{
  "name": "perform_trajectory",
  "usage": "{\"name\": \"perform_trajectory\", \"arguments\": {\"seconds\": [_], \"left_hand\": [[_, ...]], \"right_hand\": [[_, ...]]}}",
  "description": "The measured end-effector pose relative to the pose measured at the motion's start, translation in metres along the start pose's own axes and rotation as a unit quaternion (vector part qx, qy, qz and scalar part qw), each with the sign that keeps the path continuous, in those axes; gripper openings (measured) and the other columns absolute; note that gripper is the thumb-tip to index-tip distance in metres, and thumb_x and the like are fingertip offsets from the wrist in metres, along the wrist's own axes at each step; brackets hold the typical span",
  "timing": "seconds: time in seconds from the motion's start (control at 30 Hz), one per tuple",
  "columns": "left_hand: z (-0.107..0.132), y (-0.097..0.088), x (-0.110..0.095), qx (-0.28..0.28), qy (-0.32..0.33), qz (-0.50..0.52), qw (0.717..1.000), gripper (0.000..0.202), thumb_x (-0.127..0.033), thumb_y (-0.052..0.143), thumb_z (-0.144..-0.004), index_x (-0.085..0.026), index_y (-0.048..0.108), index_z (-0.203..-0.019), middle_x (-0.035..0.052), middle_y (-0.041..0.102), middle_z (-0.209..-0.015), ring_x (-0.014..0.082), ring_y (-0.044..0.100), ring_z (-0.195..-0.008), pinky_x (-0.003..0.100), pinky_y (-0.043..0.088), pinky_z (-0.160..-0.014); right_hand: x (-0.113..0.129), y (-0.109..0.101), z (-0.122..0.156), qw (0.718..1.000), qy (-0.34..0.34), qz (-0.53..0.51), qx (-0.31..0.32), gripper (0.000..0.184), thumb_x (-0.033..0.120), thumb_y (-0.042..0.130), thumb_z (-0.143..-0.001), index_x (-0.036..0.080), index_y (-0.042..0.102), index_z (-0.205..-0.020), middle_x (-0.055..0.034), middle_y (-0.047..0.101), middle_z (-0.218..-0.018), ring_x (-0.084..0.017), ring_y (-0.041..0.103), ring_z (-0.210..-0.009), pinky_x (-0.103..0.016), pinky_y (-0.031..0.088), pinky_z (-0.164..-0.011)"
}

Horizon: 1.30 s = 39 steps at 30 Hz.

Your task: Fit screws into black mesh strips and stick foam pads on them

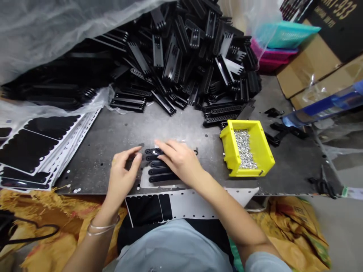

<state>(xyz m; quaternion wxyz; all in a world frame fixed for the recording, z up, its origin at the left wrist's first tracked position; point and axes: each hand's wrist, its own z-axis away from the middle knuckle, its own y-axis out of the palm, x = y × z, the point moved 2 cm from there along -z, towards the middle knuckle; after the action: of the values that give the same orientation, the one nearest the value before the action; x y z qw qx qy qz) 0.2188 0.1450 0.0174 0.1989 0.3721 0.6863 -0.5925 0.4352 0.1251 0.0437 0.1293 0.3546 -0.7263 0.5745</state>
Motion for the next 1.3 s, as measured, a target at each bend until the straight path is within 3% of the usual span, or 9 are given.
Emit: {"name": "perform_trajectory", "arguments": {"seconds": [0.13, 0.43, 0.53, 0.63, 0.77, 0.93, 1.13, 1.3], "left_hand": [[-0.025, 0.006, 0.014, 0.08, -0.047, 0.048, 0.995, 0.024, -0.035, 0.056, -0.102, -0.026, 0.078, -0.102, 0.003, 0.08, -0.099, 0.024, 0.067, -0.101, 0.042, 0.047, -0.098], [-0.025, 0.01, 0.014, 0.062, -0.063, 0.088, 0.992, 0.018, -0.034, 0.065, -0.096, -0.026, 0.076, -0.086, 0.0005, 0.079, -0.089, 0.0218, 0.068, -0.092, 0.04, 0.047, -0.095], [-0.026, 0.011, 0.014, 0.063, -0.068, 0.083, 0.992, 0.014, -0.033, 0.07, -0.092, -0.026, 0.075, -0.081, -0.0003, 0.077, -0.083, 0.0216, 0.066, -0.088, 0.041, 0.046, -0.094], [-0.027, 0.012, 0.015, 0.072, -0.07, 0.086, 0.991, 0.014, -0.033, 0.07, -0.091, -0.026, 0.075, -0.08, -0.0005, 0.076, -0.082, 0.0217, 0.066, -0.086, 0.041, 0.046, -0.093], [-0.028, 0.012, 0.016, 0.071, -0.068, 0.087, 0.991, 0.016, -0.034, 0.069, -0.091, -0.026, 0.073, -0.078, -0.0007, 0.075, -0.08, 0.0214, 0.065, -0.085, 0.041, 0.045, -0.094], [-0.029, 0.012, 0.017, 0.071, -0.072, 0.083, 0.991, 0.017, -0.037, 0.069, -0.09, -0.027, 0.073, -0.076, -0.0007, 0.075, -0.079, 0.0216, 0.065, -0.084, 0.04, 0.046, -0.092], [-0.03, 0.011, 0.017, 0.073, -0.076, 0.078, 0.991, 0.019, -0.039, 0.068, -0.089, -0.026, 0.073, -0.076, -0.0001, 0.075, -0.081, 0.0216, 0.065, -0.084, 0.04, 0.047, -0.091], [-0.031, 0.011, 0.017, 0.08, -0.078, 0.077, 0.991, 0.019, -0.04, 0.069, -0.089, -0.027, 0.073, -0.077, 0.0001, 0.075, -0.082, 0.0222, 0.066, -0.085, 0.042, 0.047, -0.093]], "right_hand": [[-0.002, 0.029, -0.027, 0.996, -0.073, 0.025, 0.046, 0.019, 0.03, 0.061, -0.103, 0.023, 0.078, -0.099, -0.0065, 0.077, -0.103, -0.019, 0.064, -0.087, -0.035, 0.054, -0.079], [-0.003, 0.032, -0.027, 0.998, -0.061, -0.01, 0.032, 0.017, 0.029, 0.063, -0.102, 0.022, 0.078, -0.097, -0.0059, 0.076, -0.102, -0.019, 0.062, -0.088, -0.034, 0.054, -0.079], [-0.004, 0.024, -0.026, 0.997, -0.054, -0.008, 0.046, 0.018, 0.031, 0.063, -0.102, 0.022, 0.079, -0.1, -0.0066, 0.076, -0.102, -0.02, 0.063, -0.089, -0.035, 0.054, -0.079], [-0.015, 0.0, -0.019, 0.997, 0.014, -0.034, 0.069, 0.017, 0.033, 0.068, -0.1, 0.024, 0.078, -0.11, -0.0064, 0.075, -0.105, -0.02, 0.067, -0.094, -0.036, 0.055, -0.084], [-0.038, -0.025, -0.004, 0.99, 0.092, -0.093, 0.043, 0.013, 0.03, 0.069, -0.098, 0.022, 0.079, -0.101, -0.0036, 0.075, -0.093, -0.016, 0.068, -0.081, -0.03, 0.054, -0.072], [-0.046, -0.021, 0.002, 0.993, 0.052, -0.106, 0.003, 0.016, 0.029, 0.065, -0.1, 0.022, 0.079, -0.101, -0.0035, 0.073, -0.089, -0.014, 0.064, -0.075, -0.03, 0.053, -0.068], [-0.047, -0.02, -0.001, 0.992, 0.05, -0.117, -0.016, 0.015, 0.026, 0.066, -0.099, 0.022, 0.08, -0.099, -0.0019, 0.071, -0.086, -0.013, 0.061, -0.071, -0.029, 0.051, -0.067], [-0.05, -0.018, 0.001, 0.989, 0.053, -0.135, 0.008, 0.014, 0.027, 0.066, -0.099, 0.022, 0.08, -0.1, -0.0022, 0.07, -0.087, -0.014, 0.063, -0.075, -0.029, 0.052, -0.069]]}}
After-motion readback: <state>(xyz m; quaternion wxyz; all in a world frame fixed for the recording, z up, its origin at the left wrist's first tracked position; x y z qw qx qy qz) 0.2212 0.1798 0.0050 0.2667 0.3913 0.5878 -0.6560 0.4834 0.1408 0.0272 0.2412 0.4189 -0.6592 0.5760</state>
